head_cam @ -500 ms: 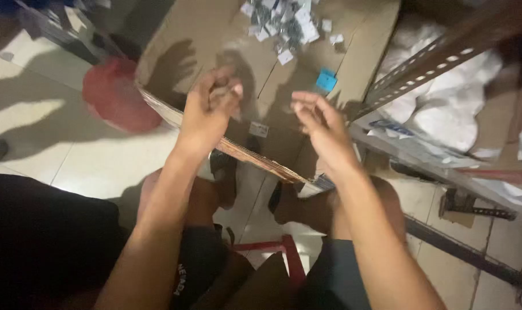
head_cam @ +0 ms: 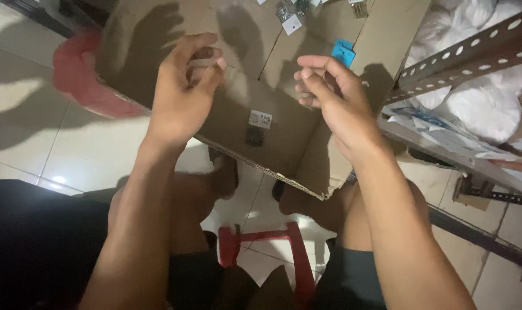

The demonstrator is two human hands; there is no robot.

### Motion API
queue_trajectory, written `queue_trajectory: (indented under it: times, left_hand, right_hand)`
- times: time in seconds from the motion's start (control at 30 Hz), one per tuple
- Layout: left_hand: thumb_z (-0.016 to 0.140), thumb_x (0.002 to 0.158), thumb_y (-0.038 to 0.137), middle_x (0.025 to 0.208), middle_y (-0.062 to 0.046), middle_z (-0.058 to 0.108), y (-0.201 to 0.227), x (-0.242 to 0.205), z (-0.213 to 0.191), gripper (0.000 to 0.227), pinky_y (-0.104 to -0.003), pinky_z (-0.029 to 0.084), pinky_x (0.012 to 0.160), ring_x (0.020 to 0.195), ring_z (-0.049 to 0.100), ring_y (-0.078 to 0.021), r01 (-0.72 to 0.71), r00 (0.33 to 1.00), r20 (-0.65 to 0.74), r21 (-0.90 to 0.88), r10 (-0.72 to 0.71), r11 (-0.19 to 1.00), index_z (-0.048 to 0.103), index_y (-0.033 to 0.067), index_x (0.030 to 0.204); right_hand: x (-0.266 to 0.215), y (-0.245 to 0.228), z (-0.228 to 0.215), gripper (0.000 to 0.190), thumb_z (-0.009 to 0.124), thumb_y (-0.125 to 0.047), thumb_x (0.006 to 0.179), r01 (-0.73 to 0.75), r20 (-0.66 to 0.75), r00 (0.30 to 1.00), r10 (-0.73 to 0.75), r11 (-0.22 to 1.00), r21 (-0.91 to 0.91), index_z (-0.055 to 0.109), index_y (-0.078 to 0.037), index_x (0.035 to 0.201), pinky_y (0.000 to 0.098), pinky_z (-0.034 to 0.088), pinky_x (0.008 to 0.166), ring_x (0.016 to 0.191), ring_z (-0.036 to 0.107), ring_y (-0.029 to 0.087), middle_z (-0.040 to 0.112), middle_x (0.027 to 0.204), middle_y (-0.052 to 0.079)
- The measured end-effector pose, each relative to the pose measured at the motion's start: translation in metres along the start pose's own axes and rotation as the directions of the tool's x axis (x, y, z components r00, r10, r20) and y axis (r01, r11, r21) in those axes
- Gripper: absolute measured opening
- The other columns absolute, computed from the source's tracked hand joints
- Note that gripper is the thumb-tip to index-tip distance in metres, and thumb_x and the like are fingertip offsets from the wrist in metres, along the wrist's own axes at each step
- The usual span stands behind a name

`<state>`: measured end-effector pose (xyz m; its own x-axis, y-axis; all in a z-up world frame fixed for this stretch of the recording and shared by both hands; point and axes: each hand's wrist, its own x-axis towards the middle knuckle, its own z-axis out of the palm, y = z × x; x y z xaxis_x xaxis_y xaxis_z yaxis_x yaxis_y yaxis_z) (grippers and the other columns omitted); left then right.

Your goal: Organizing and hanging small bags of hardware onto a display rack

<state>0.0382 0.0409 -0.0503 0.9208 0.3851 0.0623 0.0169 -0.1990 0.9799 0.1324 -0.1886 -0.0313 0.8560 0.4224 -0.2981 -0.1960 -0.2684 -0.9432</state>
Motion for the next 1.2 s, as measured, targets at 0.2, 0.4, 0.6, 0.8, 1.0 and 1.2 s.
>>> queue_trajectory:
  times: [0.2,0.4,0.6,0.8,1.0,1.2]
  left_hand:
    - [0.053,0.104,0.011,0.098,0.003,0.060,0.022,-0.015,-0.015,0.033,-0.022,0.047,0.079,0.087,0.055,-0.0082,0.295,0.951,-0.095,-0.002,-0.294,0.956,0.056,0.0047,0.135]
    - [0.048,0.101,0.026,0.129,-0.002,0.066,-0.016,0.002,-0.017,0.037,-0.024,0.042,0.103,0.117,0.060,-0.0117,0.276,0.932,-0.236,-0.026,-0.275,0.961,0.055,0.0115,0.134]
    - [0.045,0.102,0.029,0.137,-0.019,0.063,-0.046,0.046,-0.014,0.059,-0.054,0.043,0.108,0.128,0.060,-0.0353,0.284,0.760,0.100,0.838,-0.642,0.466,0.047,0.0035,0.155]
    - [0.062,0.097,0.022,0.091,-0.002,0.079,-0.164,0.041,-0.033,0.021,-0.039,0.059,0.082,0.088,0.076,-0.0206,-0.193,0.882,0.164,0.981,-0.442,-0.021,0.080,0.0160,0.105]
    - [0.063,0.092,0.012,0.055,0.001,0.053,-0.273,0.034,-0.040,0.032,-0.035,0.046,0.045,0.050,0.056,-0.0188,-0.290,0.913,0.271,0.957,0.306,0.018,0.057,0.0177,0.061]
    - [0.059,0.096,0.018,0.059,-0.001,0.060,-0.231,0.045,-0.020,0.027,-0.035,0.042,0.049,0.057,0.057,-0.0172,-0.135,0.935,0.125,0.991,-0.332,-0.009,0.071,0.0154,0.072]
  right_hand:
    - [-0.022,-0.059,0.022,0.030,0.053,-0.023,0.103,-0.337,-0.075,0.939,0.335,0.855,-0.395,0.061,-0.022,0.132,0.0316,0.052,0.102,0.106,0.066,0.011,0.066,0.127,-0.003]
    - [-0.002,-0.016,0.039,0.049,0.056,-0.020,0.101,-0.352,0.014,0.908,0.420,0.779,-0.518,0.049,-0.018,0.149,0.0432,0.042,0.116,0.136,0.057,0.020,0.054,0.152,0.004]
    - [0.060,0.153,0.039,0.051,0.044,-0.008,0.099,-0.292,0.099,0.901,0.422,0.759,-0.582,0.052,-0.004,0.149,0.0545,0.039,0.119,0.143,0.047,0.042,0.054,0.149,0.024]
    - [0.072,0.136,0.066,0.064,0.066,-0.008,0.094,-0.298,0.202,0.834,0.513,0.728,-0.617,0.043,0.001,0.154,0.0517,0.028,0.126,0.149,0.040,0.038,0.049,0.155,0.024]
    - [0.074,0.166,0.067,0.085,0.082,-0.026,0.077,-0.324,0.133,0.837,0.530,0.677,-0.661,0.045,-0.016,0.153,0.0399,0.052,0.104,0.130,0.060,0.026,0.062,0.140,0.010]
    - [0.071,0.173,0.063,0.073,0.076,-0.005,0.082,0.098,0.388,0.848,0.361,0.613,-0.784,0.043,0.013,0.144,0.0463,0.057,0.102,0.123,0.063,0.040,0.060,0.137,0.032]
